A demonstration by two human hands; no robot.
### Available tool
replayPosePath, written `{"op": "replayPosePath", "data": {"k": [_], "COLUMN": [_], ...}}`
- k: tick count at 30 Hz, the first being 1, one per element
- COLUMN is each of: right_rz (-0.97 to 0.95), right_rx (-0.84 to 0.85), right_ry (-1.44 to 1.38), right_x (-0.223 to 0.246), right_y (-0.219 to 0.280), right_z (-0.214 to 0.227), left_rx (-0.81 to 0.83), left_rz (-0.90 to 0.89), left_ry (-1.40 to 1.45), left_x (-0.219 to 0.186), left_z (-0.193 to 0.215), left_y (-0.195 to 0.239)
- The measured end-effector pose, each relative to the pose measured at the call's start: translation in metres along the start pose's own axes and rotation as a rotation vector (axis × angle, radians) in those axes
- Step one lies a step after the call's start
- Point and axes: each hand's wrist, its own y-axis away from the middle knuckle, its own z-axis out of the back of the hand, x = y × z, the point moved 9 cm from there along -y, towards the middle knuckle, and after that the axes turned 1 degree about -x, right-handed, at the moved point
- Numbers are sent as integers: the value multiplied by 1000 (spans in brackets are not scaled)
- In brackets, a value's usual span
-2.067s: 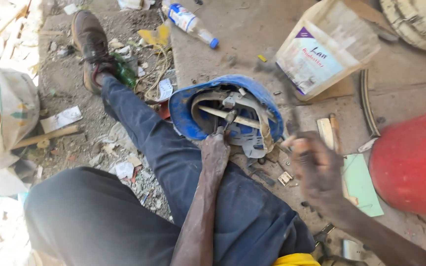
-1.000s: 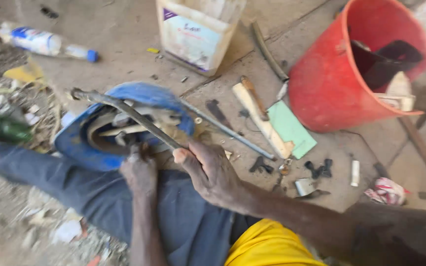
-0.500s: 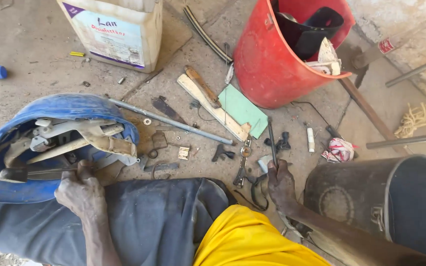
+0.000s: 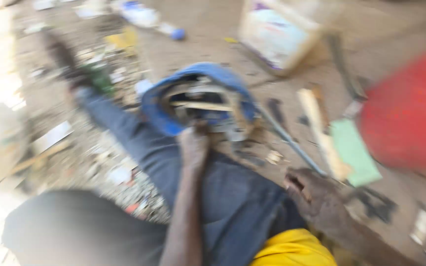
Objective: Repairing the internal suspension and straps of a blue hard hat while sitting on the ground.
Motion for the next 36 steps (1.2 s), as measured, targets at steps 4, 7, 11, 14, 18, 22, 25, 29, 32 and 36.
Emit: {"op": "replayPosePath", "data": {"k": [4, 7, 11, 14, 18, 22, 25, 29, 32, 36], "right_rz": [152, -138, -497, -641, -515, -943, -1027, -1078, -862, -817], "right_rx": [40, -63, 175, -26, 780, 476, 551, 446, 494, -28], "right_ry": [68, -22, 638, 113, 1098, 832, 793, 654, 715, 458], "right_x": [53, -21, -316, -522, -694, -754, -667, -628, -599, -501], "right_y": [-76, -39, 82, 222, 302, 307, 258, 241, 220, 181], "right_z": [-3, 15, 69, 172, 243, 216, 188, 182, 164, 201], "left_rx": [69, 115, 147, 72, 14, 48, 82, 43, 45, 11], "left_rz": [-15, -5, -207, -160, -227, -181, -241, -323, -214, -324], "left_ry": [91, 87, -93, -86, -85, -145, -91, -117, -194, -113], "left_x": [-14, 3, -19, -13, -31, -17, -38, -38, -25, -35], "left_z": [14, -3, -5, 6, 13, 11, 14, 9, 13, 14], "left_y": [5, 6, -1, -4, -1, 1, 8, 8, 1, 3]}}
